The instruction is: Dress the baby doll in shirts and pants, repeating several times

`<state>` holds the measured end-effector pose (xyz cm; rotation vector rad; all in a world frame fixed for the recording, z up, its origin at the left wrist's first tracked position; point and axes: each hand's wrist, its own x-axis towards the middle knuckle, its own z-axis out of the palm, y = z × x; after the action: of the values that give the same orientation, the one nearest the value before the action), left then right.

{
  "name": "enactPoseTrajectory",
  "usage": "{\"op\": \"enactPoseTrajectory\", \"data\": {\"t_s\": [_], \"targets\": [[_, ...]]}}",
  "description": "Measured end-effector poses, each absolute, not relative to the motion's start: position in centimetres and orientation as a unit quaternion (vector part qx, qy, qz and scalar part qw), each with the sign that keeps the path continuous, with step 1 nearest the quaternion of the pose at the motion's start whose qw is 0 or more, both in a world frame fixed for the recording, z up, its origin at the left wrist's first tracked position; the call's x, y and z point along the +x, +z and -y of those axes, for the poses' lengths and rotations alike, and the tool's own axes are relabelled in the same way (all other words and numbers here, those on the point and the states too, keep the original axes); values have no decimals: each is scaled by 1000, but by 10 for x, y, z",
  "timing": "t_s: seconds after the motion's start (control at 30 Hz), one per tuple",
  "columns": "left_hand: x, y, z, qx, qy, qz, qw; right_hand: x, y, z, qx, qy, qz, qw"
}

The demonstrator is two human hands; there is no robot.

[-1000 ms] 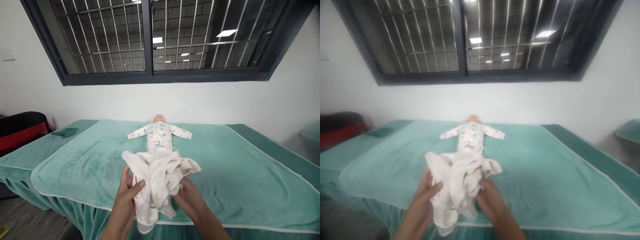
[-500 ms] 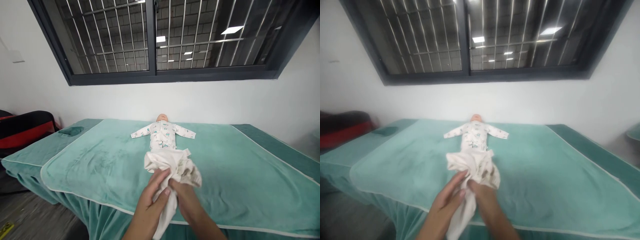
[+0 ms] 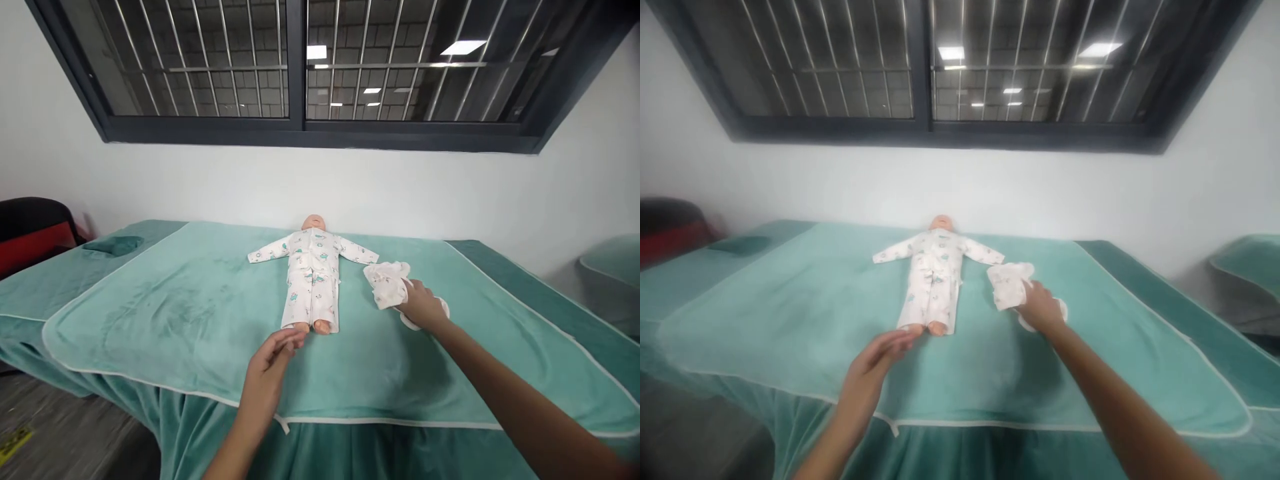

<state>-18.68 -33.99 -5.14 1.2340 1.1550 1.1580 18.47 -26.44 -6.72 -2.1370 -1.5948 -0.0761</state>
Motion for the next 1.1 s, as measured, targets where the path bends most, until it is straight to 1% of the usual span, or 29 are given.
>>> {"op": "enactPoseTrajectory", "data": {"t_s": [0.03,0.13,0.2,0.23,0.3,0.4,0.5,0.6,0.7,0.8,0.9,0.97,1.1], "targets": [[-185,-52,338,524,476,-477,521,185,-73,262,-787,-14,590,180],[-191,-52,328,537,469,-488,503,188,-74,265,-774,22,626,96],[-199,-51,316,528,483,-509,478,184,-63,272,-768,1,634,88],[-202,-49,308,521,493,-520,464,177,-57,276,-765,-18,636,103],[-203,-44,287,510,515,-534,436,153,-45,277,-725,-38,664,180],[-189,-33,240,525,533,-528,402,101,-34,249,-620,42,710,331],[-161,-20,175,571,541,-498,365,56,-30,182,-576,116,684,433],[-132,-14,101,625,536,-455,339,29,-32,99,-581,121,629,502],[-113,-21,38,658,505,-449,331,18,-44,38,-585,80,608,532],[-106,-40,2,689,476,-459,296,18,-61,13,-585,79,605,534],[-108,-57,-8,729,459,-444,248,23,-68,11,-577,127,594,546],[-110,-60,-8,743,446,-441,235,23,-66,13,-584,142,581,549],[-110,-55,-8,744,425,-462,231,19,-60,15,-600,125,576,541]]}}
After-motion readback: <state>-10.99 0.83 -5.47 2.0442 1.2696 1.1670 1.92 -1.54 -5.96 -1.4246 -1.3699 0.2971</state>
